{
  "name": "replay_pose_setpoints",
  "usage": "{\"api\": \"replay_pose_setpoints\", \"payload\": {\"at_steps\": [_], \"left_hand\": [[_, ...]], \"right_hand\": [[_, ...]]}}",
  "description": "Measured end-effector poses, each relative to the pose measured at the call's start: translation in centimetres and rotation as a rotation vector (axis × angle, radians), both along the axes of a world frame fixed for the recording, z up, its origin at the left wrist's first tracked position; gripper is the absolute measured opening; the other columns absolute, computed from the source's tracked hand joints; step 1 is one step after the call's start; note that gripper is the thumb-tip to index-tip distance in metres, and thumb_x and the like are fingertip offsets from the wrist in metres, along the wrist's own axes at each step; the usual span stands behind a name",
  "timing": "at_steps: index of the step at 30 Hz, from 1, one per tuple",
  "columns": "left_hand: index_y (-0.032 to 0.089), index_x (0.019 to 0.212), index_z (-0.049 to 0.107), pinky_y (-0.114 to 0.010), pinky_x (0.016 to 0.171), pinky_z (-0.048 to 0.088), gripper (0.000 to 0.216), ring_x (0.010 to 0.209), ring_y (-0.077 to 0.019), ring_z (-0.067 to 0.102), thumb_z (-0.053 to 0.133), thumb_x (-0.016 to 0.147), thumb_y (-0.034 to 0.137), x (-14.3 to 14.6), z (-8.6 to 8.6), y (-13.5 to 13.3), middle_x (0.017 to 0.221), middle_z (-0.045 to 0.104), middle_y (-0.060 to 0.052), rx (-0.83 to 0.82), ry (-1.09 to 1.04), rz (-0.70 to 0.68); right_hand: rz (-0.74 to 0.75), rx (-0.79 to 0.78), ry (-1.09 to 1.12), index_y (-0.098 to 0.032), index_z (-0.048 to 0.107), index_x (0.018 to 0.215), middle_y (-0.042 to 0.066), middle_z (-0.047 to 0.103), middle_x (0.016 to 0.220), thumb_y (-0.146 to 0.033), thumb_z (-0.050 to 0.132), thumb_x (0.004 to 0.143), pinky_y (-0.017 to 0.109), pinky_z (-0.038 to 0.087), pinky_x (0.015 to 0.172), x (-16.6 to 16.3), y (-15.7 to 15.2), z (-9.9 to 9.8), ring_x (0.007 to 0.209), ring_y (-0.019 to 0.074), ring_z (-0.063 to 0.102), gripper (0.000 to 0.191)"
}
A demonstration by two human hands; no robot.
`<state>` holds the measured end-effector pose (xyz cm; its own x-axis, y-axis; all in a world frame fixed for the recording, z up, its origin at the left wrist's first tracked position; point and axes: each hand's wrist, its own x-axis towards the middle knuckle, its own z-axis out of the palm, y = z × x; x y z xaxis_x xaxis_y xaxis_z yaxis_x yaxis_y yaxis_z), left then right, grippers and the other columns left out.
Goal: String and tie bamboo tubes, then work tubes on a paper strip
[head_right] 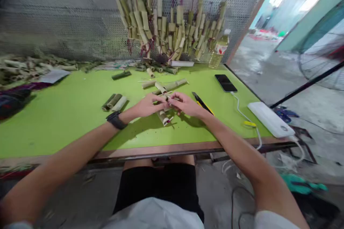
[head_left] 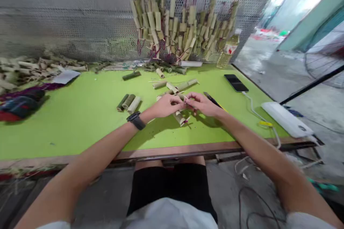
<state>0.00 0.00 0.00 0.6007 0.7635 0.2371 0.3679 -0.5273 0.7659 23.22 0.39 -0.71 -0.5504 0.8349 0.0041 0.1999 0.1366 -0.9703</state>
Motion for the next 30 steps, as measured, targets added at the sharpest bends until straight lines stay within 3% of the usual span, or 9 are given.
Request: {"api": "replay_pose_setpoints", "payload": {"at_steps": [9,22,27,30], "left_hand": [[0.018,0.085,0.084,-0.028,0.062,0.039,0.033,0.067,-0.0155,0.058,0.067,0.095,0.045,-0.1,0.5,0.0,0.08,0.077,-0.005,-0.072,0.024,0.018],[0.018,0.084,0.084,-0.031,0.065,0.043,0.025,0.068,-0.0173,0.06,0.074,0.089,0.04,0.0,-0.1,0.6,0.077,0.075,-0.005,-0.091,0.005,-0.021],[0.018,0.087,0.077,-0.03,0.069,0.043,0.02,0.075,-0.0179,0.062,0.083,0.082,0.037,0.5,-0.6,0.6,0.085,0.074,-0.003,-0.039,0.052,0.024],[0.018,0.092,0.073,-0.03,0.067,0.041,0.017,0.076,-0.0178,0.06,0.077,0.089,0.035,1.0,-0.8,0.2,0.089,0.073,-0.003,0.038,0.089,0.074]], "right_hand": [[0.008,0.011,0.03,-0.025,0.058,0.095,-0.006,0.056,0.066,-0.064,0.077,0.091,0.025,0.053,0.049,0.2,0.1,-0.5,0.056,0.011,0.053,0.044],[0.054,0.016,-0.015,-0.021,0.069,0.097,0.003,0.075,0.09,-0.05,0.083,0.088,0.033,0.063,0.074,0.4,0.3,0.8,0.078,0.0161,0.07,0.033],[0.119,-0.028,-0.011,-0.021,0.071,0.096,0.002,0.074,0.092,-0.046,0.082,0.088,0.034,0.063,0.08,0.6,0.5,0.9,0.083,0.0163,0.072,0.029],[0.143,-0.043,-0.007,-0.021,0.072,0.096,0.002,0.073,0.092,-0.045,0.083,0.087,0.034,0.063,0.082,0.8,0.7,0.8,0.086,0.0169,0.072,0.027]]}}
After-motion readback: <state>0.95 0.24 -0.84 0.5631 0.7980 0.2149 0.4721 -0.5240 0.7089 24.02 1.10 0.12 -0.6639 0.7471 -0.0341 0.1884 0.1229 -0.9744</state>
